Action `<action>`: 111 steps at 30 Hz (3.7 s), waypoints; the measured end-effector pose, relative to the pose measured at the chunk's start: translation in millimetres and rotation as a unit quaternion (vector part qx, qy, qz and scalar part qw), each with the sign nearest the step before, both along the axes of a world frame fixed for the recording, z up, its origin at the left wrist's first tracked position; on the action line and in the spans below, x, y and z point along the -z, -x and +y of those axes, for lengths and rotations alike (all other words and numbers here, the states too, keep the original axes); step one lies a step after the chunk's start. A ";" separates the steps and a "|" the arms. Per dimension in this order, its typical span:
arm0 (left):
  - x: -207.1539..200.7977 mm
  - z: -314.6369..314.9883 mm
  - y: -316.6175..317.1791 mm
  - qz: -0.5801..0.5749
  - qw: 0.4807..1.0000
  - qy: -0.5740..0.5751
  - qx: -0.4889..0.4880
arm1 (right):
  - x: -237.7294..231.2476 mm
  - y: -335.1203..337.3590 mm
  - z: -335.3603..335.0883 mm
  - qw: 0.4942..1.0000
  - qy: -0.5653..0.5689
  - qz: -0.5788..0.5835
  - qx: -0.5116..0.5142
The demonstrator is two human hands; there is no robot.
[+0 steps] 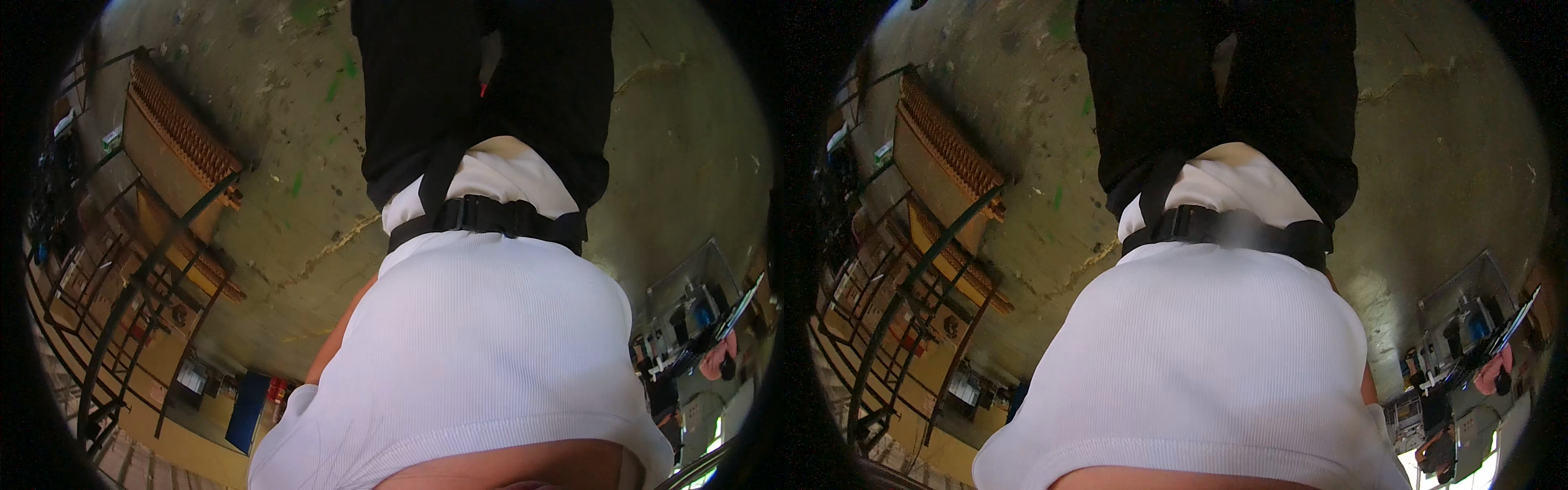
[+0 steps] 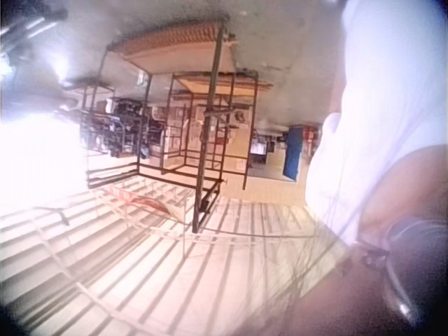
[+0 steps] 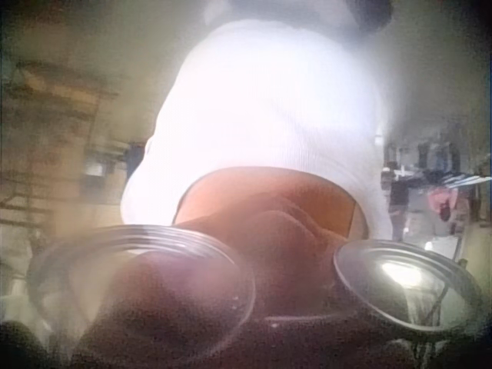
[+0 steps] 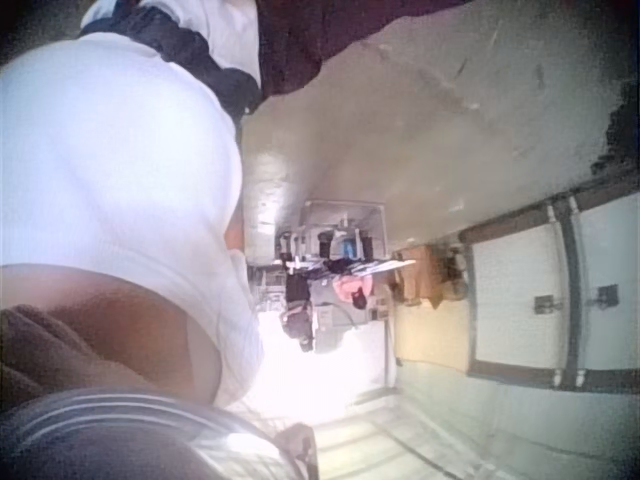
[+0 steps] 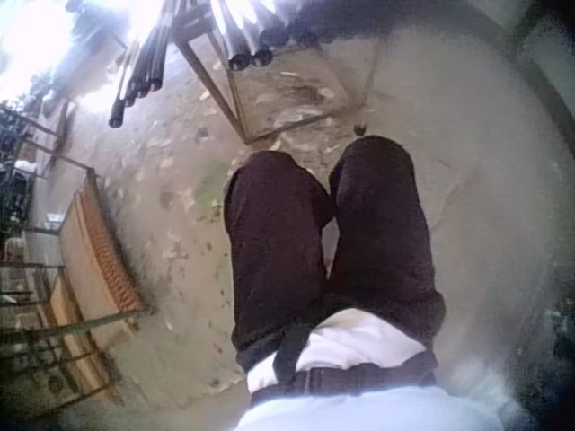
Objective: The person picks up several long black rods one by one and wraps white tape around the handle ends while standing in a fabrication shop.
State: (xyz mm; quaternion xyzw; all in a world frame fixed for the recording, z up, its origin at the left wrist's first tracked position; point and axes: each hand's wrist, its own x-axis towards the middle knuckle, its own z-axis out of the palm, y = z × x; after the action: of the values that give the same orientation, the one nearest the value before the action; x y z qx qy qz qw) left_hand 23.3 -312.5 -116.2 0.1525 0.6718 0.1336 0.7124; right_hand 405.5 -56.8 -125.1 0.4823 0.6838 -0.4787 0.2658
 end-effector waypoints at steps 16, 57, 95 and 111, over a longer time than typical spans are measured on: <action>-31.5 15.7 67.5 -0.253 0.965 -0.020 -0.065 | -66.9 37.3 59.7 0.987 0.037 0.127 0.091; 10.5 56.0 129.8 0.041 0.790 -0.083 -0.606 | -90.0 227.1 115.2 0.785 -0.313 0.500 -0.192; -277.9 427.9 109.9 0.020 0.546 -0.834 -0.078 | -149.7 301.8 212.2 0.905 -0.127 0.400 0.071; -111.6 606.5 234.8 0.077 0.850 -0.392 -0.342 | -123.4 304.4 239.8 0.863 -0.051 0.419 0.276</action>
State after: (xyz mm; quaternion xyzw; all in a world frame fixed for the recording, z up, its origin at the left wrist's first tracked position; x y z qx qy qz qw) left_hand -211.5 294.0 -4.6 0.1895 0.6259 0.6092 0.4485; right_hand 101.0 183.1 -1.7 0.4178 0.5933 -0.6540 -0.2138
